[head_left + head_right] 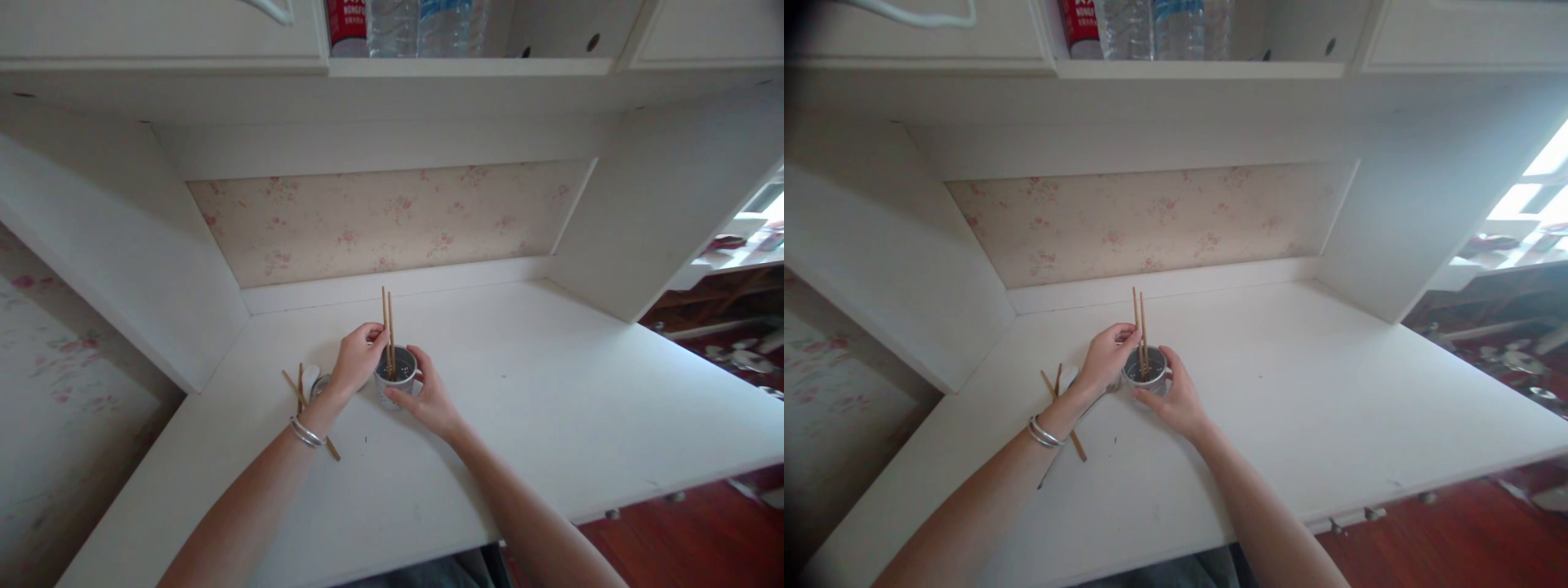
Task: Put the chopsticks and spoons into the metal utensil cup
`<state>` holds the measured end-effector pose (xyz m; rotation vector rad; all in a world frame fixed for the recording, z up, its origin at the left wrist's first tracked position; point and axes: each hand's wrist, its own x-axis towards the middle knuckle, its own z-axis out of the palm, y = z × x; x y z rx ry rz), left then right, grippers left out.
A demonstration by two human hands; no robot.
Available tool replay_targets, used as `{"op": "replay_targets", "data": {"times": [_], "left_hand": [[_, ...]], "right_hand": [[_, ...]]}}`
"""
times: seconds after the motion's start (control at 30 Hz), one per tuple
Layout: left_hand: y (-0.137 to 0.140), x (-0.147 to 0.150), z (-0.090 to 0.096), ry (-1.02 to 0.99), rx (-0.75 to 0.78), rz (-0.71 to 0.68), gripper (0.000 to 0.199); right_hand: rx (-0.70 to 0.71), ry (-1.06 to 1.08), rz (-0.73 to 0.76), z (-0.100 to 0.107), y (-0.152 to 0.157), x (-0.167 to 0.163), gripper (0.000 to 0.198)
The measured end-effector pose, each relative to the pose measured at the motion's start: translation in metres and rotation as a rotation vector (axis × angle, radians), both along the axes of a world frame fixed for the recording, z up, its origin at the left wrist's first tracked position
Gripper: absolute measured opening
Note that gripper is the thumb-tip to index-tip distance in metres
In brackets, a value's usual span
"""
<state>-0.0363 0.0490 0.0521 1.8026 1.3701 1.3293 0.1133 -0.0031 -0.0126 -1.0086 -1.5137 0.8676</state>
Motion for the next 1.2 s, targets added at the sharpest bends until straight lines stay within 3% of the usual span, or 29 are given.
{"op": "replay_targets", "data": {"times": [0.3,0.57,0.97,1.2], "left_hand": [[0.001,0.000,0.001,-0.053,0.038,0.043,0.026],[0.003,0.003,0.003,-0.044,-0.015,0.037,0.024],[0.003,0.004,-0.005,-0.061,-0.096,-0.015,0.028],[0.002,0.002,-0.005,0.034,-0.095,-0.086,0.031]], "right_hand": [[0.021,-0.016,0.001,-0.001,0.000,0.000,0.080],[0.000,-0.038,-0.002,-0.001,0.001,0.000,0.082],[0.021,-0.030,0.005,-0.001,0.001,0.001,0.080],[0.072,-0.046,0.011,-0.005,0.003,0.001,0.079]]}}
